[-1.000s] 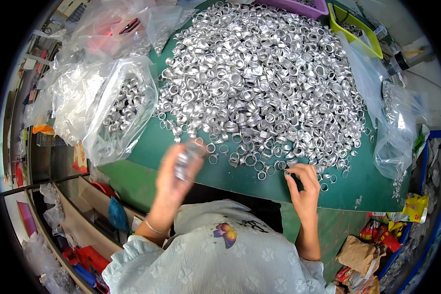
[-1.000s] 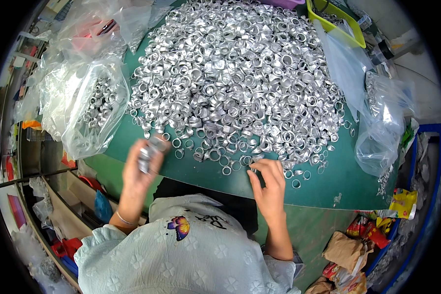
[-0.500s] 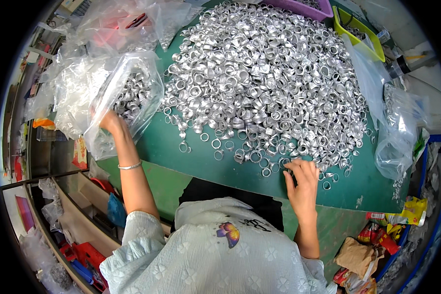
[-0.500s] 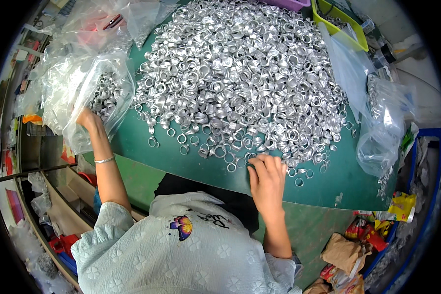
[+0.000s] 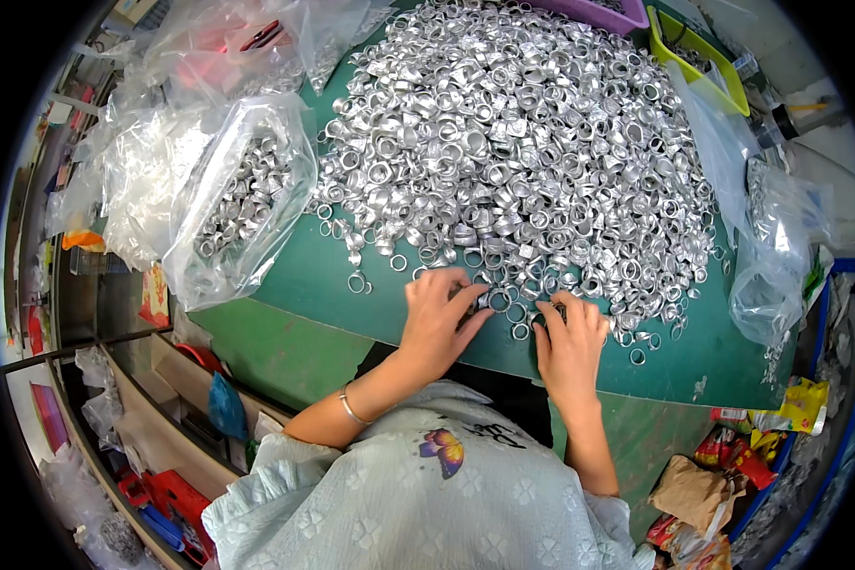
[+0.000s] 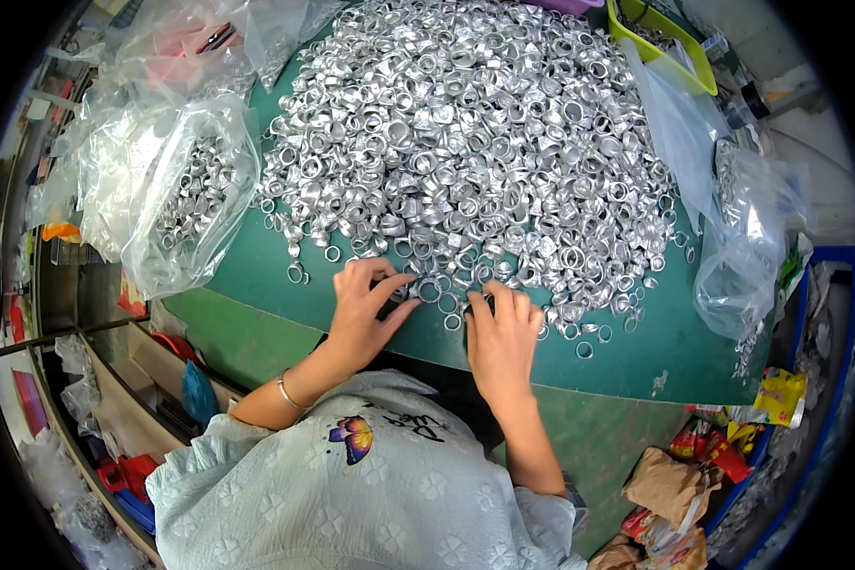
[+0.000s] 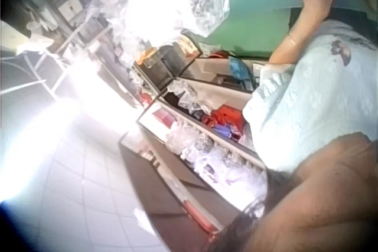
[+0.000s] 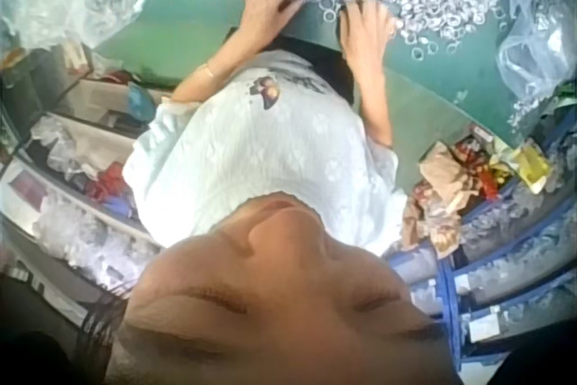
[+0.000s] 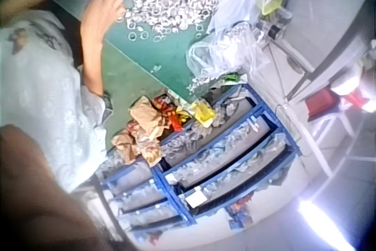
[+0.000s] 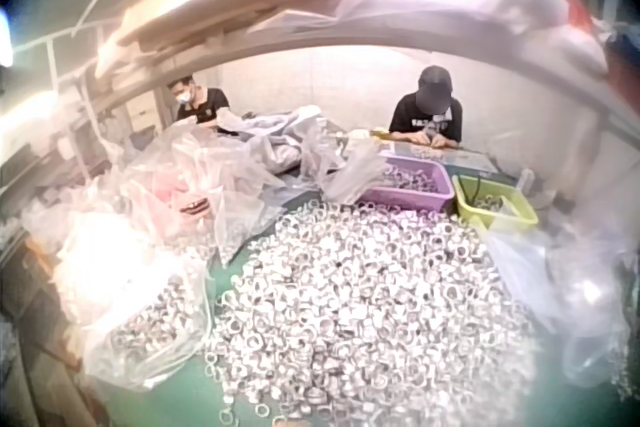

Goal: The person sorts through a large pile of silver metal rings by hand on a green table and places some into a plastic bag.

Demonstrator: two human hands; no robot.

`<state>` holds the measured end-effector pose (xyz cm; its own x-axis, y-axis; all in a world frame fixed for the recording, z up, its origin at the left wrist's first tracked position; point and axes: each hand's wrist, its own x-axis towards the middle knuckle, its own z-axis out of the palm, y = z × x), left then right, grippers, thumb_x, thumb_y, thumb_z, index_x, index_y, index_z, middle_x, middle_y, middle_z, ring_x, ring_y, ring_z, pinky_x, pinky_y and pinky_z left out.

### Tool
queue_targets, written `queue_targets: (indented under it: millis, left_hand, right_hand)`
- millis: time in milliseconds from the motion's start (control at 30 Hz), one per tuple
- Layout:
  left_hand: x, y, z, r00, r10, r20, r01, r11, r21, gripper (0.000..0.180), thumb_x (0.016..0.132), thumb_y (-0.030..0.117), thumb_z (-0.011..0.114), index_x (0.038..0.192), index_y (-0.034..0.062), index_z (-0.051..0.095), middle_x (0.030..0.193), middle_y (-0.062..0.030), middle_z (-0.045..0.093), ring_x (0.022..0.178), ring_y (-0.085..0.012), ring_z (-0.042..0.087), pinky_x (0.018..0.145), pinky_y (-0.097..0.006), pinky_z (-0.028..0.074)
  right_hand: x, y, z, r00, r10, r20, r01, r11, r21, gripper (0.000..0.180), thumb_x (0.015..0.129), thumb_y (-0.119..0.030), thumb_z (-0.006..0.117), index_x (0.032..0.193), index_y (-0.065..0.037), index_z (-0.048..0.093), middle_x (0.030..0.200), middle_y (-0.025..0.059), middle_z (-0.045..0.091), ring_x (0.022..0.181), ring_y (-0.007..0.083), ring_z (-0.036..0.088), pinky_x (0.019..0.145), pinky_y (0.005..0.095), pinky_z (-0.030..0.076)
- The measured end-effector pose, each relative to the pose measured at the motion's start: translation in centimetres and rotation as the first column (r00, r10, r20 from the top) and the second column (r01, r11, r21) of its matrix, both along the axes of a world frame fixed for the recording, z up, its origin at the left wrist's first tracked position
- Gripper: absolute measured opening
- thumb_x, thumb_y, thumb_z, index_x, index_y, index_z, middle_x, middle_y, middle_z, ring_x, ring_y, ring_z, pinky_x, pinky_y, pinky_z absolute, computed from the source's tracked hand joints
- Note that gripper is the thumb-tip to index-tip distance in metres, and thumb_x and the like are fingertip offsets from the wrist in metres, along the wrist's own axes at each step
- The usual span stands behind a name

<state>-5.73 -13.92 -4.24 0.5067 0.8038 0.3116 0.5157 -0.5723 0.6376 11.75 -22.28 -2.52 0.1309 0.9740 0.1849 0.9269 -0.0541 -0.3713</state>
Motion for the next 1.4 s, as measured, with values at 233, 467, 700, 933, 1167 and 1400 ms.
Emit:
queue_targets:
  millis: [233,467,700,933,1167,1400]
  left_hand:
    - [-0.9,0.1,-1.0,0.984,0.078,-0.162,-0.075,0.997,0.024,0.029,0.072,0.009,0.073,0.098,0.0103,0.061,0.101,-0.0064,0.05,0.094,-0.0247,0.047,0.08,-0.037,0.031]
    - [-2.0,0.0,0.0,0.988,0.097,-0.118,-0.105,0.993,-0.063,0.039,0.071,0.008,0.074,0.107,0.0094,0.06,0.104,-0.0063,0.05,0.094,-0.0251,0.046,0.08,-0.036,0.032]
    - [-3.7,0.2,-0.6,0.987,0.097,-0.132,-0.109,0.99,-0.087,0.041,0.071,0.003,0.072,0.11,0.009,0.059,0.107,-0.0068,0.051,0.092,-0.025,0.047,0.081,-0.036,0.033]
    - [-5.1,0.8,-0.7,0.977,0.164,-0.135,-0.172,0.984,-0.051,0.042,0.072,-0.006,0.065,0.111,0.0083,0.059,0.111,-0.0078,0.051,0.093,-0.0255,0.048,0.081,-0.037,0.034]
    - [-2.8,1.0,0.2,0.982,0.148,-0.117,-0.15,0.989,-0.012,0.041,0.074,0.0,0.066,0.113,0.0087,0.057,0.114,-0.0087,0.049,0.098,-0.0269,0.047,0.083,-0.038,0.033]
    - [-2.9,2.1,0.6,0.979,0.097,-0.179,-0.094,0.995,0.024,0.029,0.077,-0.002,0.06,0.105,0.0073,0.06,0.112,-0.0089,0.051,0.098,-0.0271,0.048,0.081,-0.039,0.033]
  right_hand:
    - [0.2,-0.1,-0.1,0.994,0.0,-0.109,0.014,0.992,0.126,0.026,0.075,-0.006,0.067,0.1,-0.006,0.061,0.101,0.0064,0.055,0.09,0.0245,0.049,0.076,0.0374,0.033]
    - [-3.5,3.4,-0.7,0.998,0.045,-0.032,-0.041,0.994,0.1,0.024,0.075,-0.012,0.067,0.097,-0.006,0.059,0.098,0.0056,0.054,0.089,0.0236,0.049,0.075,0.0369,0.034]
    - [-3.1,3.2,-1.9,0.986,0.147,-0.084,-0.133,0.979,0.157,0.02,0.074,-0.005,0.062,0.093,-0.005,0.06,0.094,0.0061,0.056,0.085,0.0238,0.05,0.073,0.0368,0.035]
    - [-0.9,1.4,-1.2,0.039,-0.084,-0.996,0.152,0.985,-0.077,0.024,0.087,0.006,0.047,0.109,0.002,0.059,0.092,0.0055,0.055,0.075,0.0138,0.054,0.064,0.024,0.043]
    - [-1.0,2.0,0.5,-0.488,-0.217,-0.845,-0.047,0.974,-0.223,0.031,0.088,-0.003,0.052,0.119,0.002,0.051,0.085,0.0036,0.052,0.067,0.0131,0.048,0.059,0.0227,0.036]
    - [1.3,3.4,1.5,0.488,-0.154,-0.859,0.064,0.988,-0.141,0.018,0.095,-0.011,0.048,0.099,-0.001,0.062,0.064,-0.0048,0.043,0.057,0.0014,0.035,0.05,0.0201,0.027]
